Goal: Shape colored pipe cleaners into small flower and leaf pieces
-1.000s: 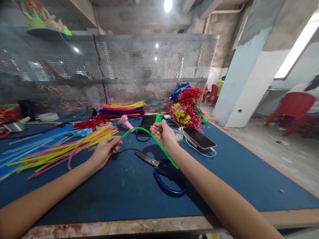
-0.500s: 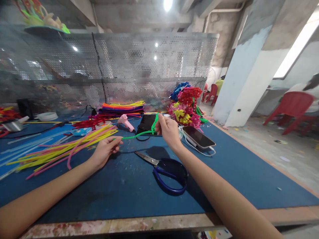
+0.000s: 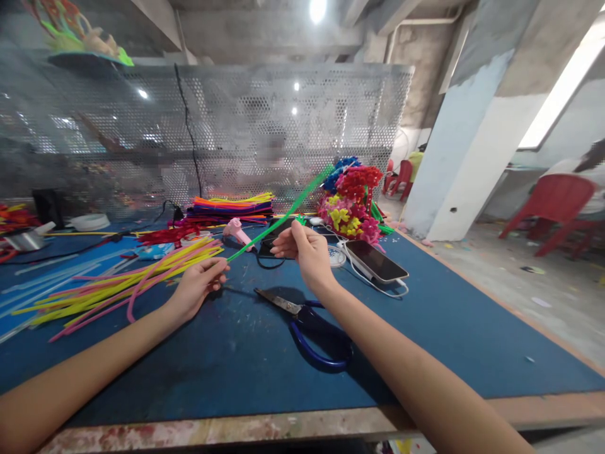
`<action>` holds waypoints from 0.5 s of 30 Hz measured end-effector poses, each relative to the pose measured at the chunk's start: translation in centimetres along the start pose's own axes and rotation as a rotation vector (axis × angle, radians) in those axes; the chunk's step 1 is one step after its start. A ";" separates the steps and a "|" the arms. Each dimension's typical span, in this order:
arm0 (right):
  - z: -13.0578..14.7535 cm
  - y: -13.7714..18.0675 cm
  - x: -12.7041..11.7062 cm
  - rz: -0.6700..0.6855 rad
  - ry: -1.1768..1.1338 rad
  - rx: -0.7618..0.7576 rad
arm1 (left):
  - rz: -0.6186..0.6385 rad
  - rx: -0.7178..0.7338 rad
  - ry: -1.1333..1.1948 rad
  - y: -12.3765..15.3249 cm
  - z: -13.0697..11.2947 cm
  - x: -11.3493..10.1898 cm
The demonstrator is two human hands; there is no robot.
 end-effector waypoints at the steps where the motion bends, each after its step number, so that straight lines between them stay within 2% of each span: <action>1: -0.3 0.0 0.0 -0.004 -0.001 0.024 | 0.006 0.009 -0.006 0.1 -0.1 0.1; 6: -1.5 0.7 0.5 0.018 -0.025 0.128 | 0.063 0.076 -0.049 0.6 -0.6 0.9; 10: -1.6 1.2 0.8 0.001 -0.014 0.154 | 0.045 0.098 -0.062 0.7 -0.6 0.8; 15: -1.5 1.1 0.6 -0.024 -0.002 0.163 | 0.062 0.038 -0.008 0.8 -0.5 1.1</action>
Point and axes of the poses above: each hand's wrist, its own y-axis away from the middle knuckle, its own x-axis out of the palm, z = x × y, the point moved 5 cm from there along -y, towards the middle knuckle, and after that the axes turned 4 degrees about -z, right-handed, at the moved point
